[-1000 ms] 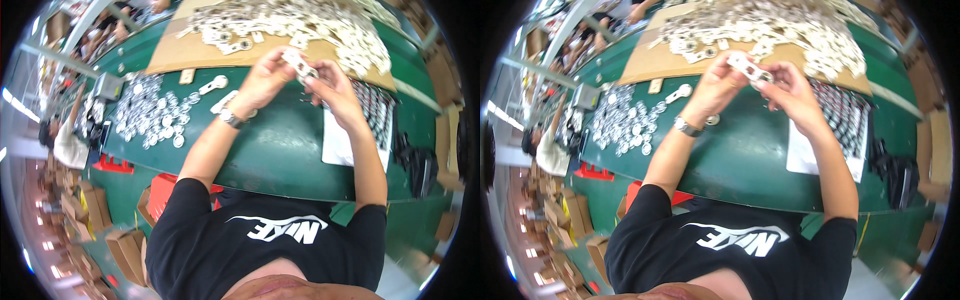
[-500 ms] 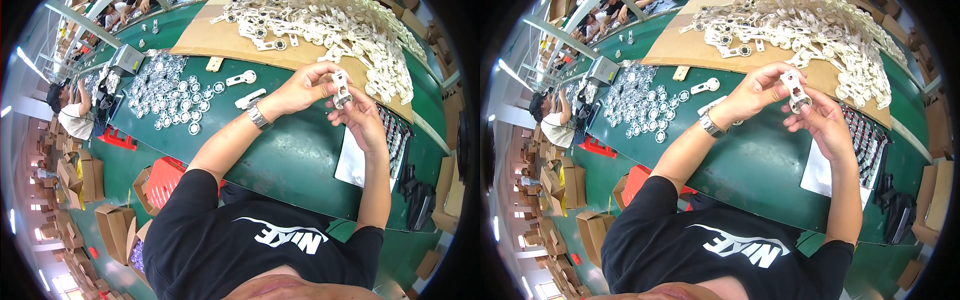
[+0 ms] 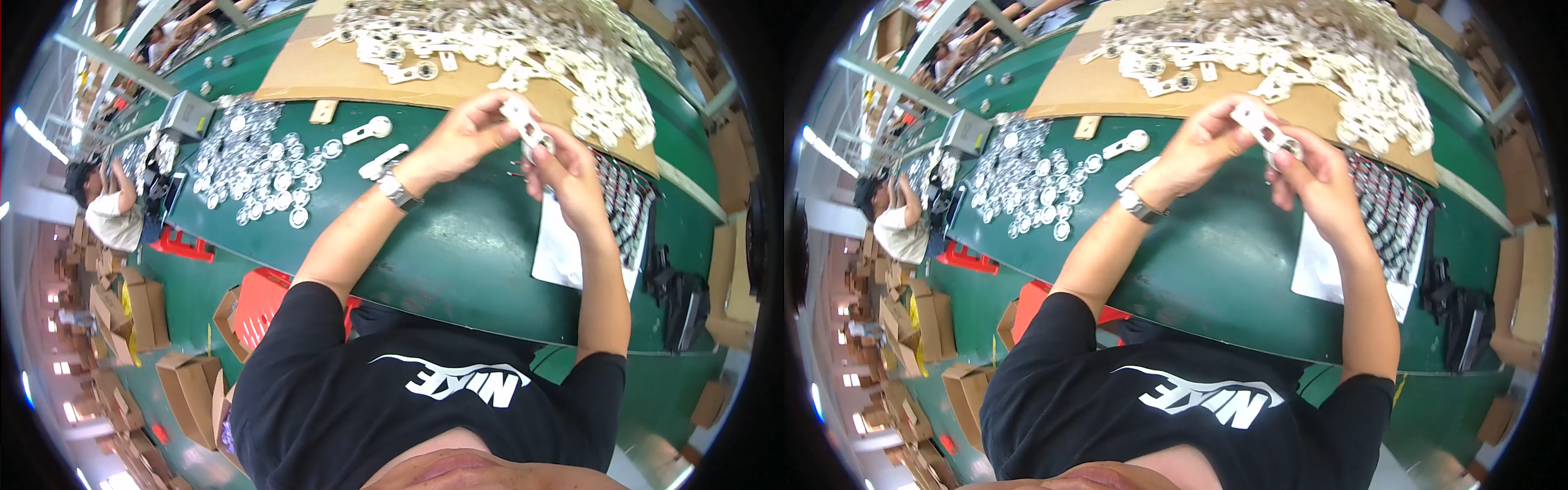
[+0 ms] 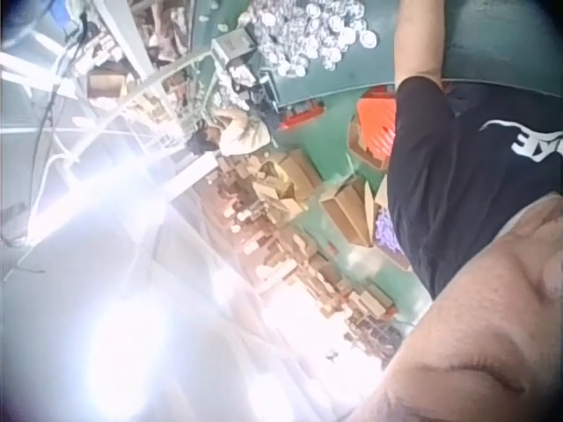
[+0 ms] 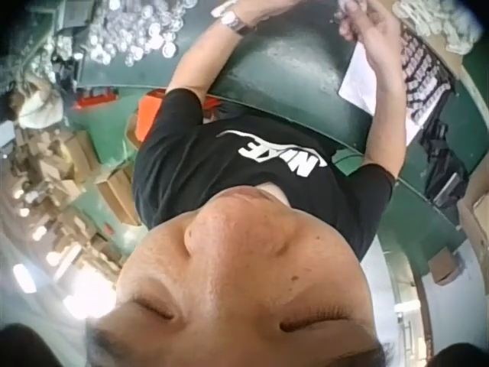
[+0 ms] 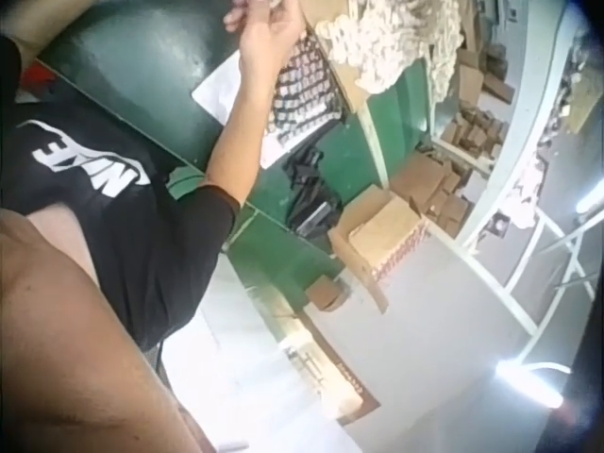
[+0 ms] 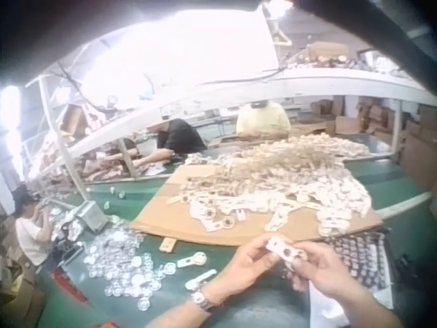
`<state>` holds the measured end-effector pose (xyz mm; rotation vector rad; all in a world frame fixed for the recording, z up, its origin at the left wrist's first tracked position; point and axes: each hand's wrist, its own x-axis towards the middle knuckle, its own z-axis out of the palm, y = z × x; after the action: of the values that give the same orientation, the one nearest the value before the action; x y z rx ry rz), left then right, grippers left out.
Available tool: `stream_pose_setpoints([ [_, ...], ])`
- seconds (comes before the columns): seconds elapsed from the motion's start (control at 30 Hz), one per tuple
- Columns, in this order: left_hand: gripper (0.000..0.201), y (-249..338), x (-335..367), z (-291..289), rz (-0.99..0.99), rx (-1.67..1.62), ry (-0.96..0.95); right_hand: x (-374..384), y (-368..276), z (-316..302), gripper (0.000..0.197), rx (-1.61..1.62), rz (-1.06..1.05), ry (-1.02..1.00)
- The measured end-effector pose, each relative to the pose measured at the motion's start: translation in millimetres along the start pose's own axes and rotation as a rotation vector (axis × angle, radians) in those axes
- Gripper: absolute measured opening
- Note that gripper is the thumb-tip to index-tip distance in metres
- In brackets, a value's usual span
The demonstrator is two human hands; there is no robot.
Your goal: Assembling small electronic components onto white plastic frames at a workbench.
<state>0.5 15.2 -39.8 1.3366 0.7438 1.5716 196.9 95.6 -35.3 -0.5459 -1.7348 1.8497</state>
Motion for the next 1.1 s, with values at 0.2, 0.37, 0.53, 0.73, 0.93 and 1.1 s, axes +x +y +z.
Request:
stream_pose_setpoints([
  [0.2,0.038,8,-5,-12,-0.006,-0.099,-0.005,-1,-14,5,0.045,-0.045,-0.049,-0.175],
  [0.37,0.039,8,-3,-6,-0.008,-0.073,-0.033,-8,-18,7,0.043,-0.117,-0.058,-0.105],
  [0.53,0.039,11,-5,-1,-0.009,-0.019,0.002,-10,-18,11,0.039,-0.415,-0.138,0.029],
  [0.73,0.038,14,-4,-1,-0.021,-0.028,0.009,-8,-14,12,0.038,-0.44,-0.262,0.038],
  [0.93,0.037,12,-6,2,-0.034,0.002,0.029,-10,-20,16,0.038,-0.585,-0.243,0.083],
  [1.1,0.036,11,-6,0,-0.02,0.019,-0.023,-5,-16,7,0.038,-0.087,0.017,-0.067],
])
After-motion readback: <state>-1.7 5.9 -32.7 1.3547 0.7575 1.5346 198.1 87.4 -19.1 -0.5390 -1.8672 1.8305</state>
